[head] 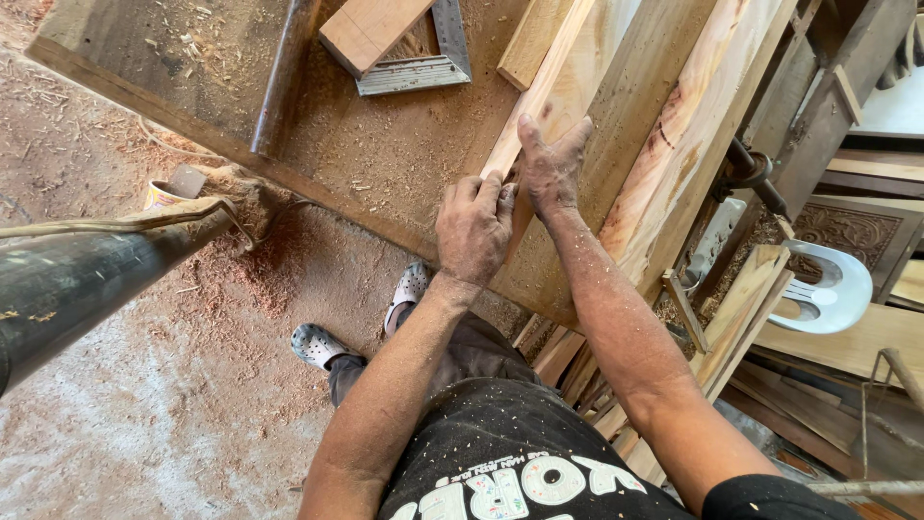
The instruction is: The person picks up small wood blocks and a long thin board, uses a hammer and a try square on the workbench, and positions the long board against the bench edge while aligning and marking pieces by hand. They handle several offcuts and reposition the board repeatedly during the episode.
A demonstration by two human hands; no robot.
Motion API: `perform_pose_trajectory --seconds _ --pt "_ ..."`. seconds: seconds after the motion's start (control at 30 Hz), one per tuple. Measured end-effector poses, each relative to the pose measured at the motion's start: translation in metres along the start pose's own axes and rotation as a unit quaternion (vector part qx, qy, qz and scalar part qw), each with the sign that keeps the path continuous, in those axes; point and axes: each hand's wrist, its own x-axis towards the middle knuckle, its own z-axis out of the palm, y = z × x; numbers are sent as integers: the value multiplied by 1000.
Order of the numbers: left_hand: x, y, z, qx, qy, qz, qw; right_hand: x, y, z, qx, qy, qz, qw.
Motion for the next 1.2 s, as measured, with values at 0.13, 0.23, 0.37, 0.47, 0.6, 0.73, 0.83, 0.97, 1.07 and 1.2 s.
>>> perform_pose_trajectory --seconds 0.13,0.23,0.37,0.47,0.6,0.73,0.83,0.97,1.07,1.2 --pt "2 1 2 -4 7 5 1000 -1 -10 -2 29 2 6 1000" --pt "4 1 4 11 21 10 1000 0 -16 -3 27 5 -7 1000" --pt "8 1 6 -1 4 2 1000 3 -19 -4 21 -2 5 1000" --pt "10 2 8 0 -2 -2 1000 7 -19 -4 -31 -1 2 1000" --pt "14 4 9 -8 5 0 1000 11 -18 -4 -7 -11 7 1000" --pt "18 5 10 -1 7 2 1000 15 -19 -5 -21 -6 1 1000" --pt "21 6 11 -11 0 -3 1000 18 -20 -5 -13 -7 19 1000" --pt "26 9 11 -8 12 2 1000 22 -18 -6 17 3 -6 1000" --pt "28 10 11 -10 12 4 1000 27 -12 -6 35 0 -7 999" --pt "30 11 13 -22 12 2 1000 35 -1 -5 1 10 -15 1000"
